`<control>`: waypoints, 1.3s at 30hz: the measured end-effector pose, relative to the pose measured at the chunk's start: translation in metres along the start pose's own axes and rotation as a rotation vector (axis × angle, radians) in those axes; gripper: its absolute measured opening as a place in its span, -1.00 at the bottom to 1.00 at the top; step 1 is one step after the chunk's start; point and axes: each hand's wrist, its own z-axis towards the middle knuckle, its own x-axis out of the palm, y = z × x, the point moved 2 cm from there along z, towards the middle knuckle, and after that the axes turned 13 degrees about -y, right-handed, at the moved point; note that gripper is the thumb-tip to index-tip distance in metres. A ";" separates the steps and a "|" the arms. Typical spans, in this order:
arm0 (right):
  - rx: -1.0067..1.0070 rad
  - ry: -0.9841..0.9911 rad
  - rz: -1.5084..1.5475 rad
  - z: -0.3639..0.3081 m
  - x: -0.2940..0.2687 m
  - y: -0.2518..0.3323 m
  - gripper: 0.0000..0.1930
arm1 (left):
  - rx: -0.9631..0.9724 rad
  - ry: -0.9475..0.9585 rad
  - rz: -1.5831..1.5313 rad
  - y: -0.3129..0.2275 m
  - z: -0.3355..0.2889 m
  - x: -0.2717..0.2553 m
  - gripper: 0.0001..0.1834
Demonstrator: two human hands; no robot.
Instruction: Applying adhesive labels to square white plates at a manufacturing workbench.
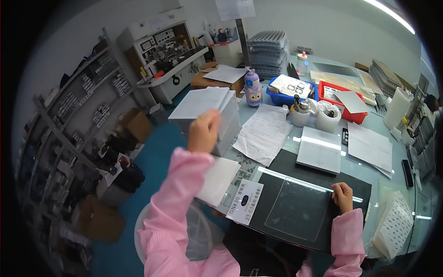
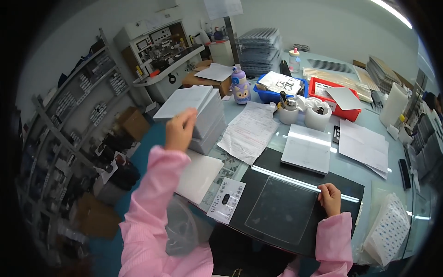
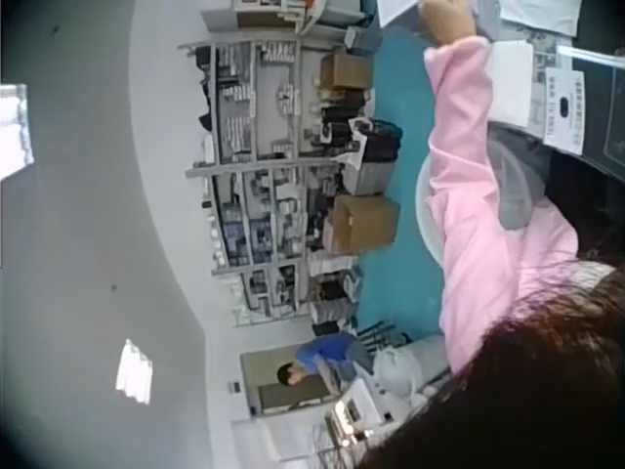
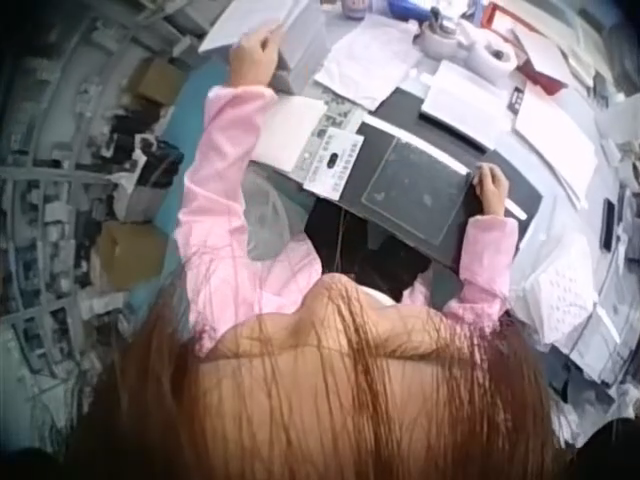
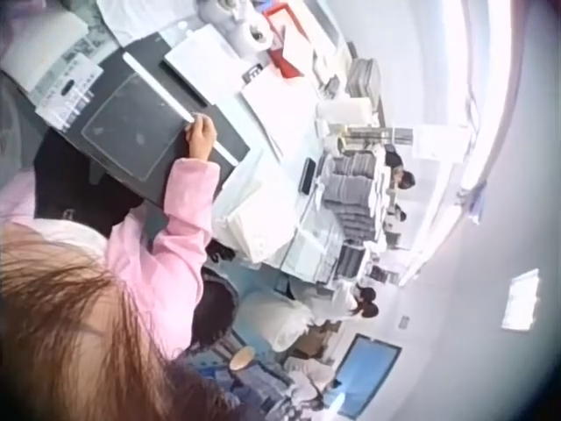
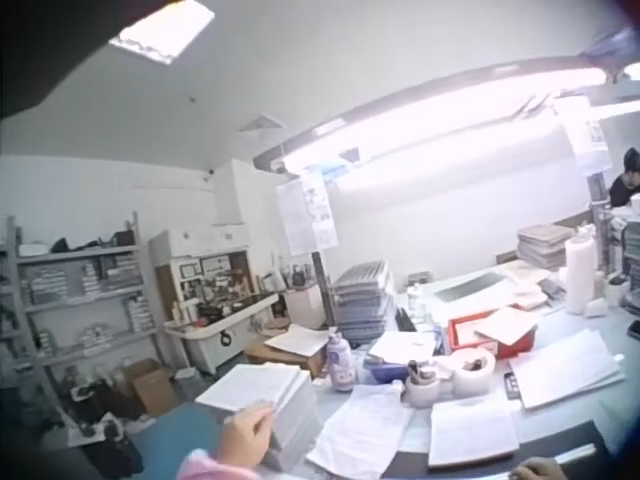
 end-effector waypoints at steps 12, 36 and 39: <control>-0.085 -0.037 -0.096 -0.004 0.004 0.001 -0.84 | -0.368 0.625 0.341 0.046 0.073 0.011 -0.77; -0.194 -0.080 -0.189 -0.007 0.005 0.009 -0.83 | -0.066 0.803 0.411 0.028 0.075 0.012 -0.80; -0.142 -0.059 -0.174 -0.009 0.005 0.011 -0.84 | 0.095 0.788 0.384 0.023 0.072 0.011 -0.81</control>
